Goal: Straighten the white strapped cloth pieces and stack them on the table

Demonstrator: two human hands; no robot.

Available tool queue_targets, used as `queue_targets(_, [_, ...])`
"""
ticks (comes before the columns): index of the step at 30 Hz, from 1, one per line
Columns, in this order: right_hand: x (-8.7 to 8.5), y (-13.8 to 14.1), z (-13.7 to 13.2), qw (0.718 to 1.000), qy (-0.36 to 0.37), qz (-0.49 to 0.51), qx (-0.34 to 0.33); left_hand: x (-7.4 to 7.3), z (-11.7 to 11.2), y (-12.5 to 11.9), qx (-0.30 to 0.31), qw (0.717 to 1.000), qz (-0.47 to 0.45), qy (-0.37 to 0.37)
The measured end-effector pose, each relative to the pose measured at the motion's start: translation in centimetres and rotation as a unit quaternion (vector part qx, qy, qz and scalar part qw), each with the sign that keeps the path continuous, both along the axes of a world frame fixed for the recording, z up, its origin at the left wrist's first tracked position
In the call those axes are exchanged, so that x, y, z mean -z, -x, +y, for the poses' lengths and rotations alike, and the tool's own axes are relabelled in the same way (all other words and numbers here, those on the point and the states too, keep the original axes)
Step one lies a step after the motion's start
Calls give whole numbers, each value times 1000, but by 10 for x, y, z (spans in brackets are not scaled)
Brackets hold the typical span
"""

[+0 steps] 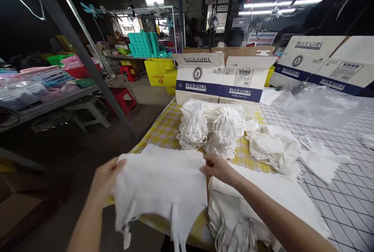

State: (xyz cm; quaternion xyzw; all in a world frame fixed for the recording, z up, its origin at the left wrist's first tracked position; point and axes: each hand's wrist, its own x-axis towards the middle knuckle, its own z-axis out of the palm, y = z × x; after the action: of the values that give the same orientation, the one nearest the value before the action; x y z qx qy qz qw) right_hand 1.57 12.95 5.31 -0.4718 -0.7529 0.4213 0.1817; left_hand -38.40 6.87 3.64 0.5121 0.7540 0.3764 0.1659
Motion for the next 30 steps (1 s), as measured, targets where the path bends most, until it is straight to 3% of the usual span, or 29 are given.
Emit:
queue_targets(3, [40,22,37,988,-12,-139,59,26,48,-9,15,994,107,35])
queue_targets(6, [58,31,54,979,-25,-181,86,41,75,-18,30,988,146,41])
queue_targets(13, [69,36,65,966,-42,-233,103,53,100,-22,8,974,219,63])
queue_targets(19, [57,35,53,963,-52,-245,98,42,102,-38,-26,957,281,65])
queue_targets(21, [44,18,42,969,-66,-221,85,35,97,-54,-35,952,302,32])
queue_targets(24, [19,-30,18,983,-107,-124,84,28,81,-93,-7,952,301,-60])
queue_targets(27, [2,-92,-17,979,-118,-59,153,29,49,-155,88,962,231,-119])
queue_targets(30, [2,-151,-59,961,-87,-83,251,35,6,-227,199,962,140,-123])
